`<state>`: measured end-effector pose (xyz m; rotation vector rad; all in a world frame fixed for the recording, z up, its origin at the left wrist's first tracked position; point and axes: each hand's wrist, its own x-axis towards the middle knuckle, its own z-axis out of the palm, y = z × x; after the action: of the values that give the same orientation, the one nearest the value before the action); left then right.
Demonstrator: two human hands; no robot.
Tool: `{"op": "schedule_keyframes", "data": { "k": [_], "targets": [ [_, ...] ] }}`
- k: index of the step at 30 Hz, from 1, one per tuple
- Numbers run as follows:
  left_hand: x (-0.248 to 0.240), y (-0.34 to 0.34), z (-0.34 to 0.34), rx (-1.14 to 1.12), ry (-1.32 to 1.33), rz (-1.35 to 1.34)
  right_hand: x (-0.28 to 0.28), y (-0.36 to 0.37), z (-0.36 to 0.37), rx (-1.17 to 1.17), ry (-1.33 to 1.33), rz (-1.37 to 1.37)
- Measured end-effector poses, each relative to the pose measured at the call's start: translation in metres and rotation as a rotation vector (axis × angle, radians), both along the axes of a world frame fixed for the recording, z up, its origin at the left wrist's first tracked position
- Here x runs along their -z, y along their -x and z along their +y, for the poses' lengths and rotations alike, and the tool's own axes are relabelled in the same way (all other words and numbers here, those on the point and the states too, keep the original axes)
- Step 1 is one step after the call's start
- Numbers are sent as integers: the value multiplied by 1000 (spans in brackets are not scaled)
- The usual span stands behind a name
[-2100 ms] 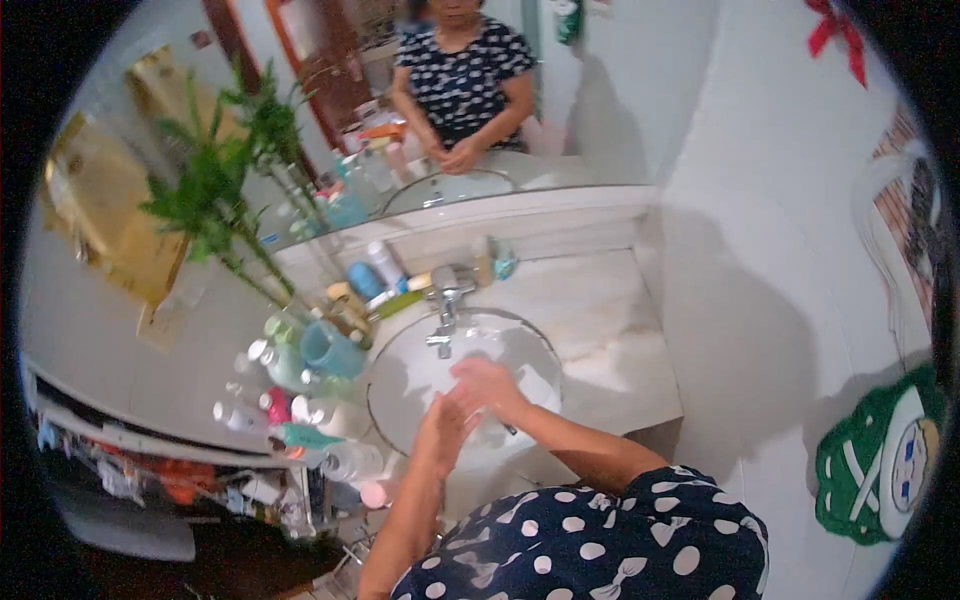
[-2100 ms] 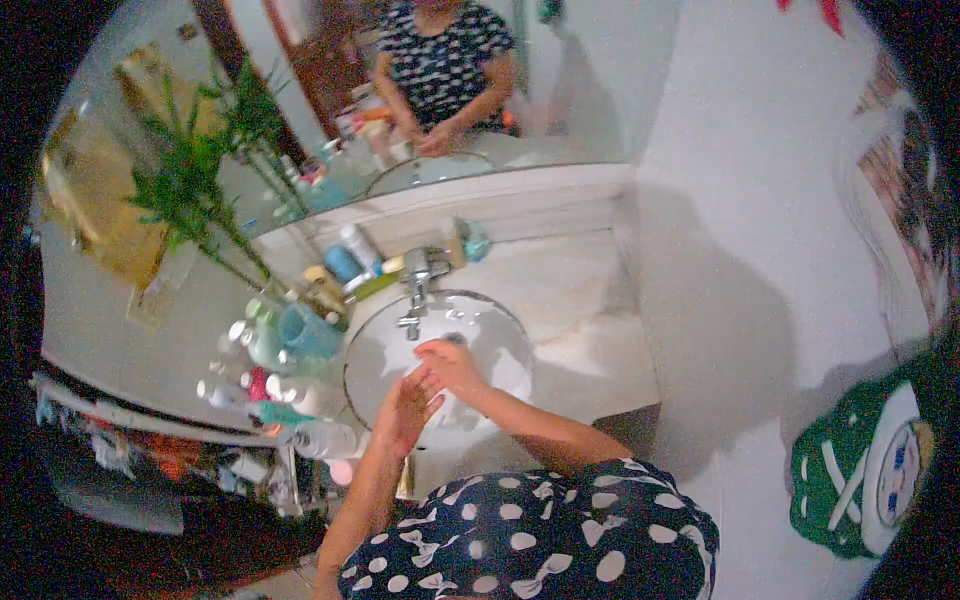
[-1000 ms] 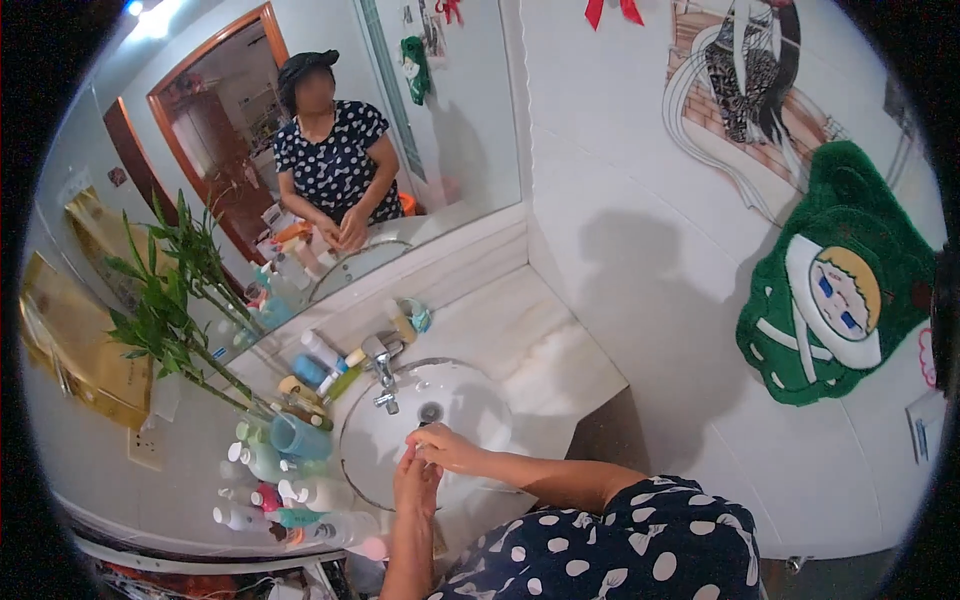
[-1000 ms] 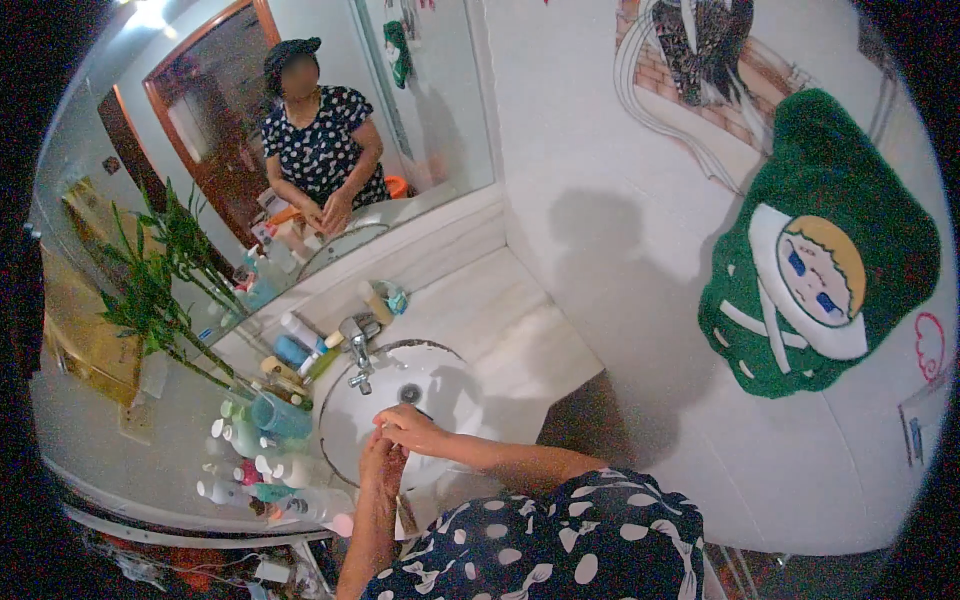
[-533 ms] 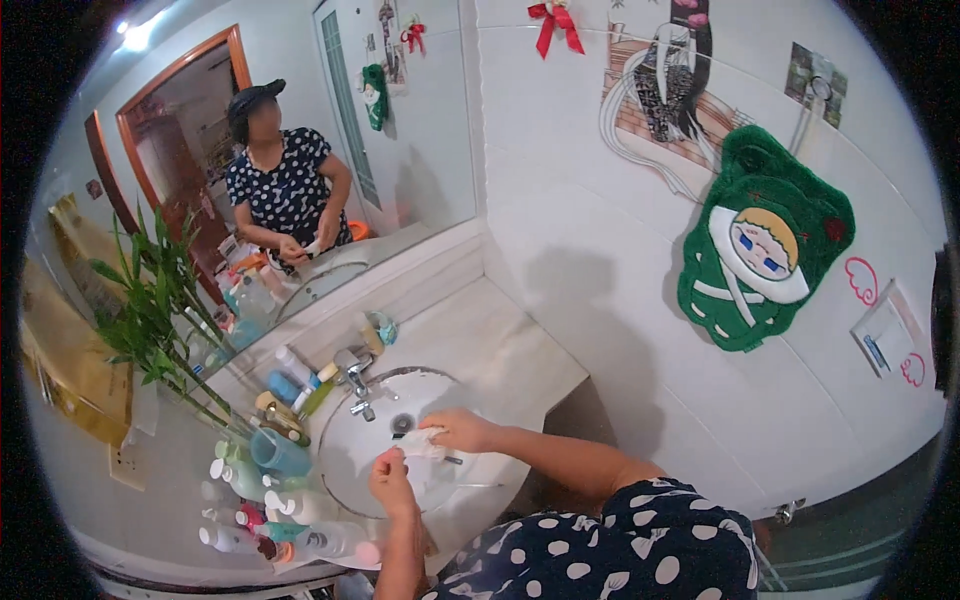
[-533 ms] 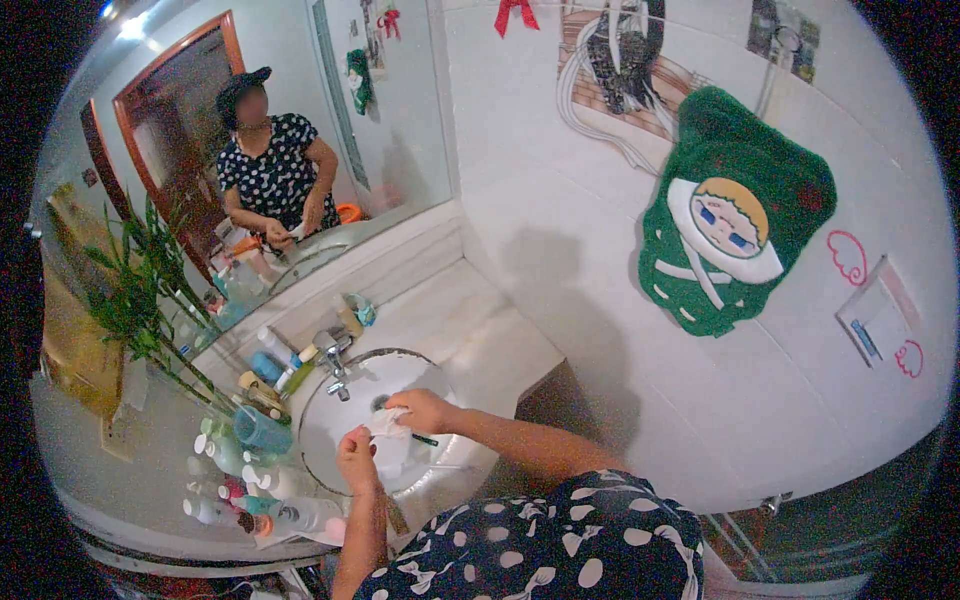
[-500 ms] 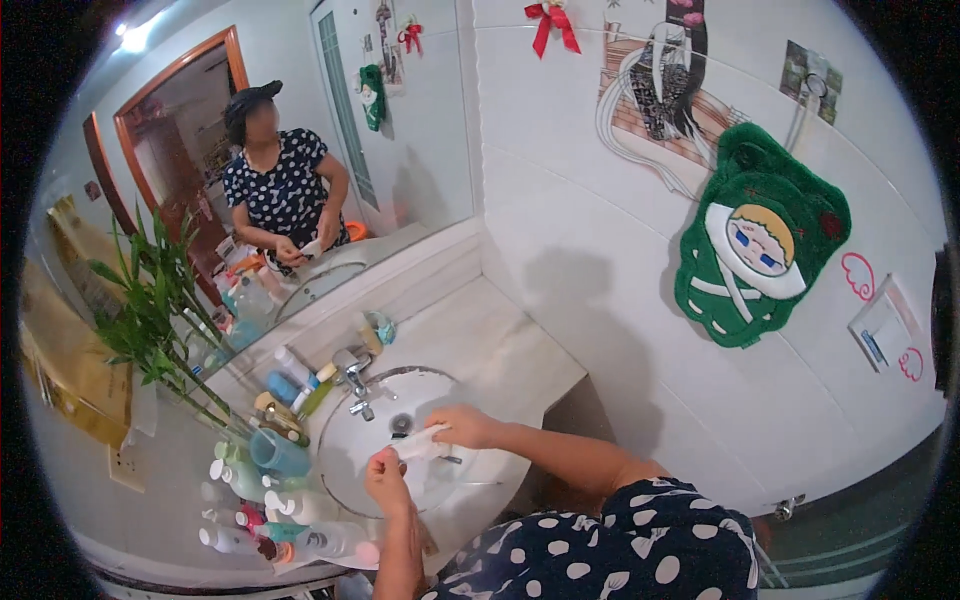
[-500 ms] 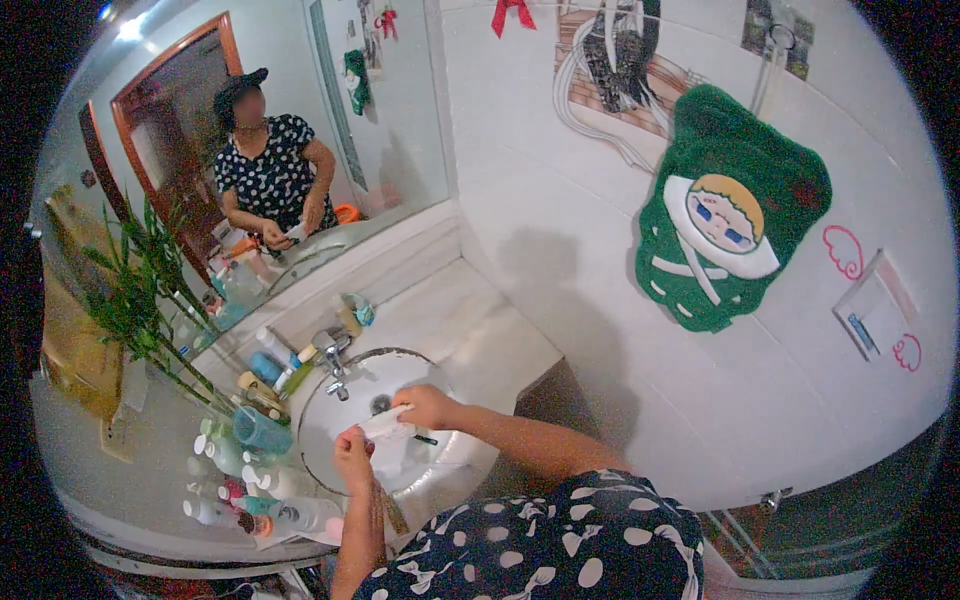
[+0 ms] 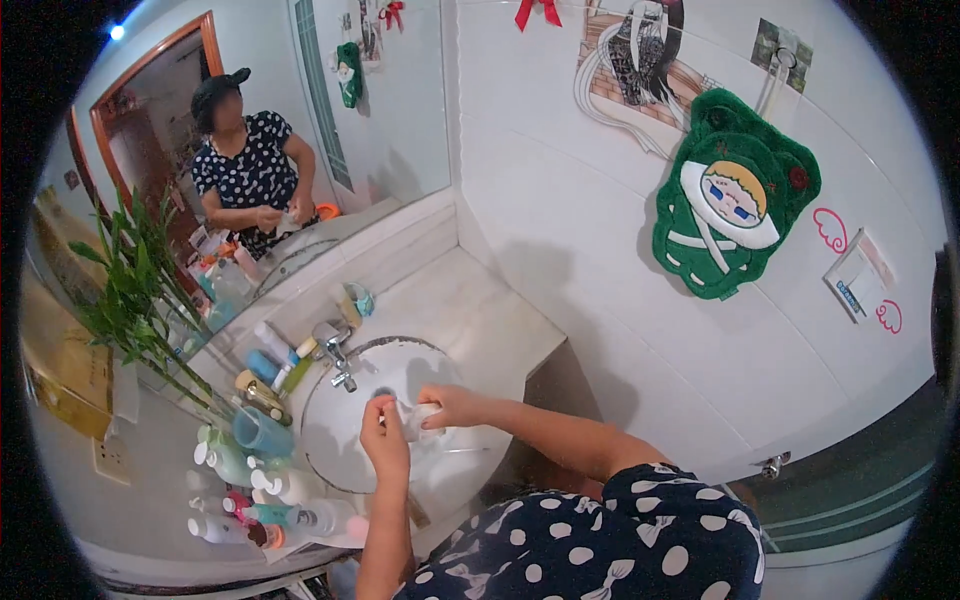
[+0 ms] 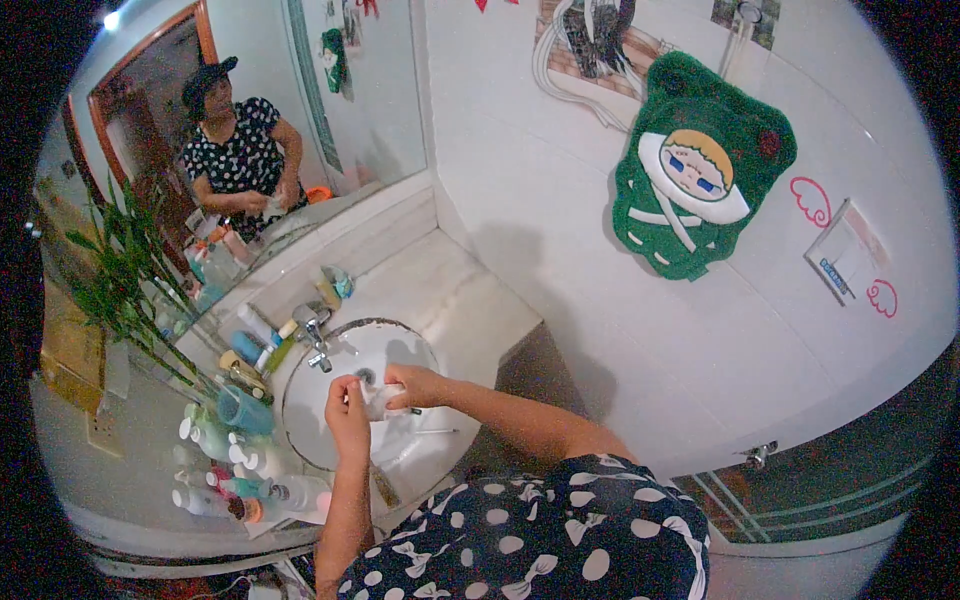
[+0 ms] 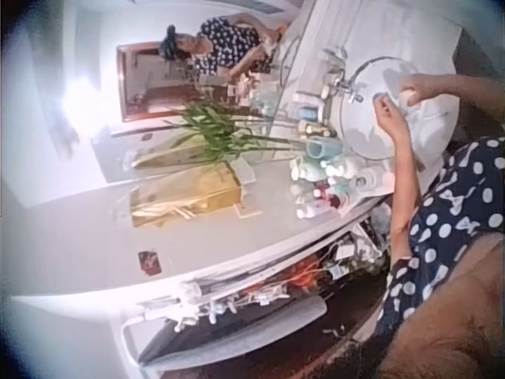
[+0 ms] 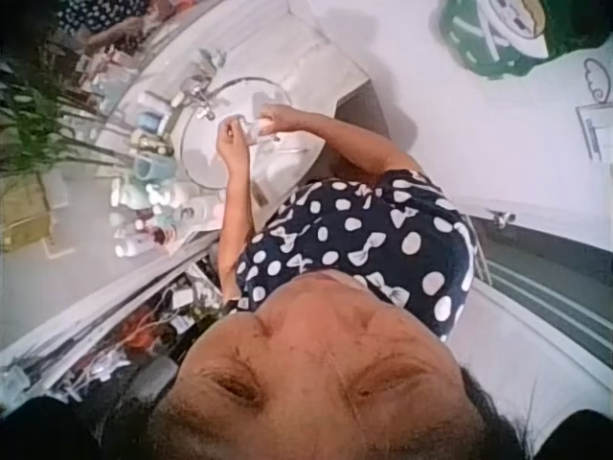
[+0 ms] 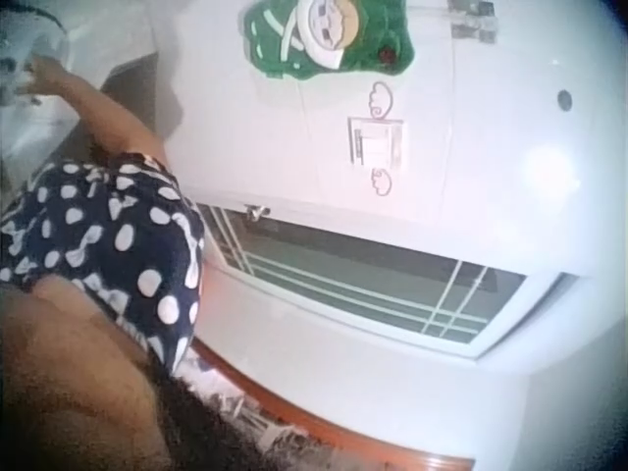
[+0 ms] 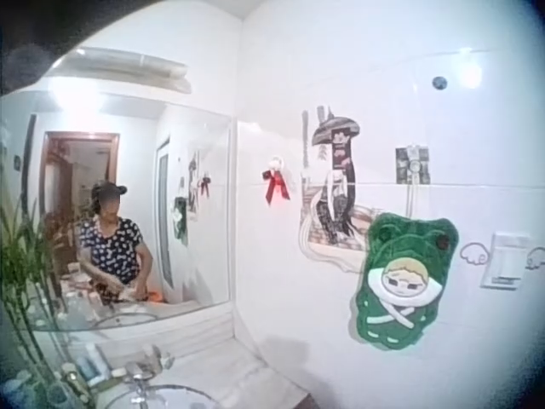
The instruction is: Cleaning a bathroom mirror and organizing toiletries on the vanity.
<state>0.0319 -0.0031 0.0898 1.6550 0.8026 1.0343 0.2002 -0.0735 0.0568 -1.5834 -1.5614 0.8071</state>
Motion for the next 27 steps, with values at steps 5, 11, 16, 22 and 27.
{"op": "schedule_keyframes", "data": {
  "k": [5, 11, 16, 22, 27],
  "targets": [
    [-8, 2, 2, 95, -45, 76, 3, 1, -9, -194, 237, 621],
    [-23, -11, -7, 437, 149, 244, -1, 15, -1, -74, 171, 753],
    [-45, -26, -31, 313, -166, 70, -18, -39, 9, 478, -233, 240],
    [-27, -28, -25, 289, 11, -67, -179, -127, -14, 840, -1031, -674],
    [-6, -34, -27, 390, 203, -31, -369, -179, -33, 1111, -1297, -1392]
  ]
}}
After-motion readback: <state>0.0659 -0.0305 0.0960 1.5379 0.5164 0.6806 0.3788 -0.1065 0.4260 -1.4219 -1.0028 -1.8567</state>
